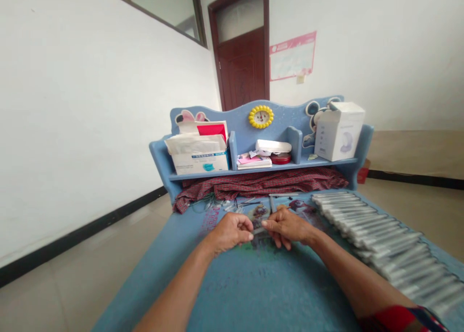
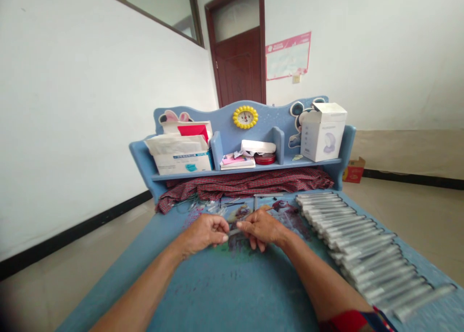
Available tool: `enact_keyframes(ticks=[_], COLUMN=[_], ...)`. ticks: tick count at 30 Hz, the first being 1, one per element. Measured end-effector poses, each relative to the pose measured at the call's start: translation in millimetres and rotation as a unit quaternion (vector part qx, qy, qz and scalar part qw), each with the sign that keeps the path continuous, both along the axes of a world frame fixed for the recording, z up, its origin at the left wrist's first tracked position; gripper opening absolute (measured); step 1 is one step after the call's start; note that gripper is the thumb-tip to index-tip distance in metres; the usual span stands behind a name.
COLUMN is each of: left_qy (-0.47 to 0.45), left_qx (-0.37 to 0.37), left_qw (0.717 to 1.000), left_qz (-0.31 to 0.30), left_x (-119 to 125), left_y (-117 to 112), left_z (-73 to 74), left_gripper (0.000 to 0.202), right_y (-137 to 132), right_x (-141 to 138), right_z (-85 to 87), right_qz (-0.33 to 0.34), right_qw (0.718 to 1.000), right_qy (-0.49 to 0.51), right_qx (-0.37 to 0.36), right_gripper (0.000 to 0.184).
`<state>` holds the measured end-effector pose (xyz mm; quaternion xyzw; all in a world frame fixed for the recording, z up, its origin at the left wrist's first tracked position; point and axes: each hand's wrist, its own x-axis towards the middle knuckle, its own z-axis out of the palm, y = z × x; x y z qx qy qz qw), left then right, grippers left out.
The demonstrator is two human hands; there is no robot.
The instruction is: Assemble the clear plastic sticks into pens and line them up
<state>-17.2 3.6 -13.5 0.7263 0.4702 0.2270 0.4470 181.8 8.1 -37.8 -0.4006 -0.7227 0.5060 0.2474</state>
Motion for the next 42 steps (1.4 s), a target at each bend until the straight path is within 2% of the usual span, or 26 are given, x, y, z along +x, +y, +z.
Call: enact_keyframes(ticks=[4,9,17,21,27,32,42], left_qy=[0.073,0.180,0.267,0.292,0.306,0.320,0.335], left_qx=[0.137,0.323,0.426,0.428,0.368,0.351,0.361], left_qw=[0.988,0.929,0.865,0.855,0.878,0.880,0.871], left_qz=[0.005,-0.012,-0.010,-0.003,0.007,-0.014,0.000], left_x=[6,11,18,22,17,13,16], left_y=[-3,-10,-18,-23,-22,-19,-18], left_z=[0.0,1.7,-4.3,-5.6,-4.9,-3.8,-8.7], left_gripper=[0.005,0.006,0.013,0.015,0.022,0.024,0.012], right_y=[2,2,3,4,4,6,6], right_x=[0,0,1,1,3,8,7], right_z=[-1.3,-1.2,-5.9,-7.8,-4.1,-3.8,-3.6], right_qz=[-0.025,-0.054,-0.068,-0.069,-0.086,-0.098,-0.103], right_qw=[0.999,0.997,0.992,0.991,0.990,0.988,0.989], right_qy=[0.003,0.021,0.054,0.061,0.062,0.070,0.041], right_qx=[-0.019,-0.057,-0.093,-0.096,-0.097,-0.098,-0.100], right_gripper=[0.047,0.046,0.047,0.048,0.043,0.041,0.042])
